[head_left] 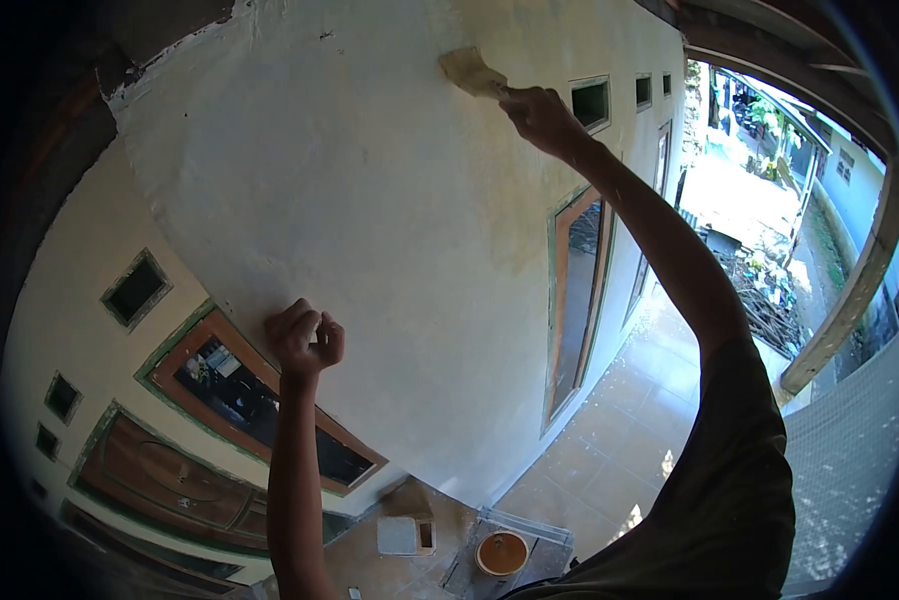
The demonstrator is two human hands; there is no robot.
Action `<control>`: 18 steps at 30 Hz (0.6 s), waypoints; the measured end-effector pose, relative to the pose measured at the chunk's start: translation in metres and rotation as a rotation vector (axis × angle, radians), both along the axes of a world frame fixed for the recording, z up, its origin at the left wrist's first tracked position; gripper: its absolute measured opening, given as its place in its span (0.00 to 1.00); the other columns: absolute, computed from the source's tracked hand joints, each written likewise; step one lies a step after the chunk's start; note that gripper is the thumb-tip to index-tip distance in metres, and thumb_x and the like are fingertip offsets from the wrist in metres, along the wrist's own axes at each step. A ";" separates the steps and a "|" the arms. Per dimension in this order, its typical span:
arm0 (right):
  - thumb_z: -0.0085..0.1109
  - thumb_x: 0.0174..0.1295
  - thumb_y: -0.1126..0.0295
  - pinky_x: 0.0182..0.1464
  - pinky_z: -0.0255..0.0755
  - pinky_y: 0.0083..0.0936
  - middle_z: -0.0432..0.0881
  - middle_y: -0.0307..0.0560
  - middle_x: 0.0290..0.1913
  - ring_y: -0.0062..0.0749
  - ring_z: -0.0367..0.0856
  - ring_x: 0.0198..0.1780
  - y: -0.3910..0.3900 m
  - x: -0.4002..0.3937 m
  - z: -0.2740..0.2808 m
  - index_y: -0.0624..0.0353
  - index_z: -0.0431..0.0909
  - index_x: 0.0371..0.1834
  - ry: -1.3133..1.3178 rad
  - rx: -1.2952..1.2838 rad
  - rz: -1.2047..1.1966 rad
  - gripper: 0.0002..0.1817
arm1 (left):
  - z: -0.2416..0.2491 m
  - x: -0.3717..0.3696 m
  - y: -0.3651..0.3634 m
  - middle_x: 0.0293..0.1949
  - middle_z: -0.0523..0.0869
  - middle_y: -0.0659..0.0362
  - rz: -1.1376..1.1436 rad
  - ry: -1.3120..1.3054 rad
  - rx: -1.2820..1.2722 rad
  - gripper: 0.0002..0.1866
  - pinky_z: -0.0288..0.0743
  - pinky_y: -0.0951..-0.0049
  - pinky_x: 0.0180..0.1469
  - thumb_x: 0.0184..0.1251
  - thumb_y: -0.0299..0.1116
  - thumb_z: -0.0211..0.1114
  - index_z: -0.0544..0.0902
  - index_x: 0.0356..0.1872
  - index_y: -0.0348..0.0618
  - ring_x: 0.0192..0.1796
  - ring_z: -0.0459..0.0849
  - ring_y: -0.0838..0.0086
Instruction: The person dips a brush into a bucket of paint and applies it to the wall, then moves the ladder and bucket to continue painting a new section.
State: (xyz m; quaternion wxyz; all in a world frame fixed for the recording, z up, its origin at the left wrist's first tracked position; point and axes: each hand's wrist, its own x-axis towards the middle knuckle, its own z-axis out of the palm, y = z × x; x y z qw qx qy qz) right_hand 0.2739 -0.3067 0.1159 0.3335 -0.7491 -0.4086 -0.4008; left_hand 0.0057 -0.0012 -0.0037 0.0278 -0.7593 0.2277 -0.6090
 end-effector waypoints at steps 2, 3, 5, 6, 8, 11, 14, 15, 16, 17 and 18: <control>0.54 0.60 0.69 0.38 0.76 0.42 0.81 0.60 0.30 0.52 0.82 0.32 -0.008 -0.004 -0.047 0.60 0.80 0.42 0.091 -0.060 -0.003 0.11 | 0.000 0.000 -0.003 0.11 0.57 0.62 -0.010 0.004 -0.011 0.16 0.44 0.72 0.14 0.42 0.23 0.54 0.55 0.10 0.46 0.10 0.54 0.72; 0.54 0.60 0.69 0.37 0.75 0.42 0.81 0.60 0.30 0.52 0.82 0.31 -0.011 -0.006 -0.069 0.60 0.80 0.42 0.146 -0.089 -0.002 0.11 | 0.001 0.000 -0.002 0.11 0.57 0.62 -0.011 -0.003 -0.013 0.16 0.44 0.72 0.14 0.42 0.23 0.54 0.54 0.10 0.45 0.10 0.54 0.72; 0.54 0.60 0.70 0.37 0.75 0.42 0.81 0.60 0.29 0.52 0.82 0.31 -0.018 -0.017 -0.112 0.61 0.81 0.40 0.230 -0.140 -0.019 0.10 | 0.000 0.001 -0.001 0.11 0.58 0.62 -0.014 -0.001 -0.015 0.16 0.45 0.73 0.14 0.42 0.23 0.54 0.54 0.10 0.45 0.10 0.54 0.73; 0.54 0.59 0.71 0.37 0.76 0.42 0.81 0.59 0.29 0.51 0.82 0.31 -0.021 -0.019 -0.135 0.61 0.81 0.39 0.271 -0.188 -0.009 0.09 | 0.001 0.001 -0.002 0.11 0.58 0.62 -0.014 -0.008 0.002 0.15 0.45 0.72 0.14 0.43 0.23 0.54 0.55 0.10 0.45 0.10 0.54 0.73; 0.54 0.57 0.73 0.39 0.76 0.42 0.81 0.58 0.30 0.51 0.82 0.34 -0.030 -0.022 -0.173 0.62 0.81 0.35 0.339 -0.362 -0.030 0.07 | 0.002 0.000 -0.002 0.11 0.58 0.61 -0.017 -0.016 0.018 0.15 0.45 0.72 0.14 0.43 0.22 0.54 0.55 0.11 0.45 0.09 0.55 0.73; 0.56 0.57 0.72 0.36 0.77 0.38 0.81 0.59 0.29 0.51 0.82 0.31 -0.039 -0.026 -0.209 0.62 0.81 0.38 0.314 -0.734 -0.076 0.09 | 0.002 -0.001 -0.005 0.11 0.59 0.61 -0.023 0.012 -0.009 0.15 0.46 0.72 0.14 0.44 0.22 0.54 0.56 0.11 0.44 0.09 0.56 0.73; 0.62 0.52 0.67 0.44 0.76 0.37 0.83 0.53 0.36 0.46 0.82 0.41 -0.042 -0.035 -0.206 0.57 0.81 0.40 0.544 -0.831 -0.129 0.12 | 0.003 -0.002 -0.004 0.11 0.59 0.61 -0.023 0.022 -0.003 0.15 0.47 0.72 0.14 0.44 0.22 0.54 0.56 0.11 0.44 0.10 0.57 0.73; 0.63 0.50 0.67 0.47 0.75 0.37 0.83 0.50 0.37 0.44 0.81 0.45 -0.041 -0.035 -0.203 0.55 0.81 0.40 0.516 -0.846 -0.100 0.13 | 0.003 -0.001 -0.003 0.11 0.59 0.61 -0.014 0.018 0.004 0.15 0.47 0.72 0.13 0.44 0.22 0.54 0.56 0.10 0.44 0.10 0.57 0.73; 0.63 0.50 0.67 0.47 0.75 0.37 0.83 0.50 0.37 0.44 0.81 0.45 -0.038 -0.031 -0.197 0.55 0.81 0.40 0.508 -0.844 -0.101 0.13 | 0.003 -0.001 -0.003 0.11 0.60 0.61 -0.004 0.013 0.011 0.15 0.47 0.72 0.13 0.44 0.22 0.54 0.56 0.10 0.44 0.10 0.58 0.72; 0.64 0.49 0.65 0.47 0.75 0.36 0.83 0.48 0.39 0.42 0.81 0.46 -0.032 -0.029 -0.184 0.55 0.81 0.41 0.477 -0.845 -0.098 0.15 | 0.004 -0.001 -0.003 0.11 0.60 0.61 -0.003 0.004 0.013 0.15 0.47 0.72 0.13 0.44 0.22 0.54 0.56 0.10 0.44 0.10 0.58 0.72; 0.66 0.49 0.63 0.48 0.74 0.35 0.83 0.46 0.40 0.40 0.80 0.48 -0.027 -0.024 -0.170 0.54 0.81 0.42 0.446 -0.847 -0.096 0.16 | 0.004 -0.002 -0.005 0.11 0.60 0.61 -0.008 0.015 0.004 0.15 0.47 0.72 0.13 0.43 0.22 0.54 0.56 0.10 0.44 0.10 0.58 0.72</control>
